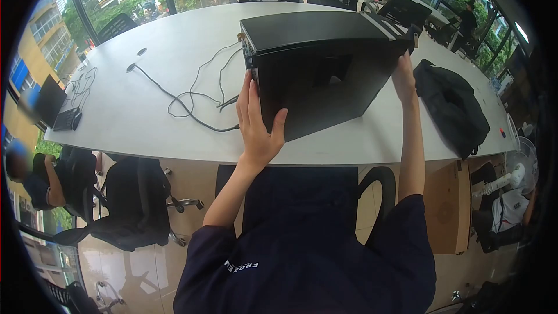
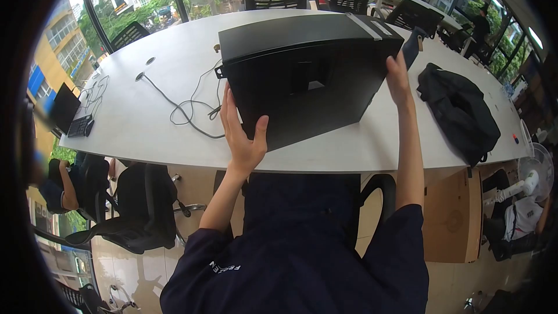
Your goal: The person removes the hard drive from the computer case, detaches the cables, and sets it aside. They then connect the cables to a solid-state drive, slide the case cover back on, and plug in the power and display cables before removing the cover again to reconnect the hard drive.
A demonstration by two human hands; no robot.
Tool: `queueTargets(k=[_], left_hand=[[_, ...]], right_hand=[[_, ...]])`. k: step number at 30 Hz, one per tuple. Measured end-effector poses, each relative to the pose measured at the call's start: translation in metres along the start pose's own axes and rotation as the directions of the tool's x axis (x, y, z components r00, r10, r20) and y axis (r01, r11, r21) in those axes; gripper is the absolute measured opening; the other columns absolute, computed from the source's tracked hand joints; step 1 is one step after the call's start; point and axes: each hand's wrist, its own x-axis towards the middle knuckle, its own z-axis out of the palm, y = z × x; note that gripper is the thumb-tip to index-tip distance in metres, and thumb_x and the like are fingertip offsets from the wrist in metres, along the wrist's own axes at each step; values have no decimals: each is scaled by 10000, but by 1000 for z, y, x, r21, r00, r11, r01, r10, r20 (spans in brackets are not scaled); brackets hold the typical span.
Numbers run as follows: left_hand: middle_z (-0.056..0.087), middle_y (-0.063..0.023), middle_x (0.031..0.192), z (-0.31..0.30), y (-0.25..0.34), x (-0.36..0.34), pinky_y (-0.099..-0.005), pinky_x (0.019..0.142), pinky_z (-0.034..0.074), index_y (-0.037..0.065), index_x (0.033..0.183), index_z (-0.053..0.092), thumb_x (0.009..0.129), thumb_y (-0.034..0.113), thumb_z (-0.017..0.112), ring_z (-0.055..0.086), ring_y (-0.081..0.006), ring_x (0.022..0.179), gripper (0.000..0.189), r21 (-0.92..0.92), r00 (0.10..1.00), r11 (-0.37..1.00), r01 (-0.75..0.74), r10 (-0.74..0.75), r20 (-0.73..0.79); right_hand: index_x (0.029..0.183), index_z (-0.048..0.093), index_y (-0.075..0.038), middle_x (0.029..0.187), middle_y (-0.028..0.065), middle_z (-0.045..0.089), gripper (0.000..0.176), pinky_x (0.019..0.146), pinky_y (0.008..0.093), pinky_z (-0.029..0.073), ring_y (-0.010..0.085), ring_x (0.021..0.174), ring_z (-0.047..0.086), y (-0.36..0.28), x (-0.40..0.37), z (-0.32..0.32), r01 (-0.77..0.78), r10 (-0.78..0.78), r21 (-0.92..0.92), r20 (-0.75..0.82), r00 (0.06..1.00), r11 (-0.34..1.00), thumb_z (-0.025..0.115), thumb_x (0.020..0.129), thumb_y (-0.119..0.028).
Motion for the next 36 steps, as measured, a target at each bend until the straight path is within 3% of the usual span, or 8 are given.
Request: queueTargets(k=[6,15,21,25,27,31,33,36], left_hand=[[338,-315,1544,-2,-3,-5,-486,1131,350,-61,1526,288,984,201,645,405,-452,1391,700,-29,1000,1000,-1,1,-2],[334,-303,1555,-10,-11,0,-479,1156,341,-29,1545,266,983,190,648,387,-445,1422,714,-76,999,997,-32,35,37],[369,-258,1562,-27,-31,8,-459,1168,330,-9,1547,280,990,211,648,398,-388,1433,703,-139,980,975,174,-157,122],[408,-249,1519,-37,-40,17,-464,1166,319,-3,1514,354,990,243,649,381,-389,1430,649,70,972,971,228,-232,48],[377,-245,1505,-41,-43,14,-483,1152,319,-2,1488,387,975,177,649,345,-416,1423,603,205,926,903,376,-363,-102],[263,-301,1549,-33,5,5,-505,1166,288,-5,1528,312,863,154,736,267,-452,1455,804,202,961,959,198,-231,154],[87,-394,1582,-22,42,2,-558,1179,250,-18,1571,196,780,210,820,129,-548,1483,1034,139,892,973,183,-224,392],[-79,-445,1567,2,59,-21,-635,1168,211,-25,1589,64,707,280,885,-1,-631,1463,1243,241,852,955,171,-266,450]], right_hand=[[1368,540,9,1335,147,616,605,1094,392,413,278,1264,567,55,-15,-13,-230,268,370,-53,962,900,476,1030,-490],[1359,552,1,1326,138,618,700,1087,386,417,267,1250,571,47,-22,13,-189,265,355,-180,947,916,515,983,-588],[1395,510,1,1338,132,600,673,1062,394,446,268,1232,583,28,-38,45,-219,276,293,-168,946,931,447,1025,-557],[1389,506,7,1321,129,606,632,1035,371,460,249,1204,594,29,-45,84,-173,240,350,-159,958,921,485,1027,-511],[1332,544,26,1250,124,621,560,1035,321,420,206,1167,577,16,-46,124,-25,106,224,-357,928,974,609,996,-417],[1385,481,49,1319,138,558,604,1104,343,332,240,1239,503,1,-49,171,-8,-11,-51,-348,938,999,620,994,-389],[1441,405,59,1360,165,522,686,1123,353,316,252,1283,474,-4,-50,197,25,-37,-40,-327,944,999,628,985,-403],[1519,256,66,1467,207,407,804,1162,379,261,283,1371,384,-1,-57,207,6,-16,-41,-231,973,999,597,991,-435]])
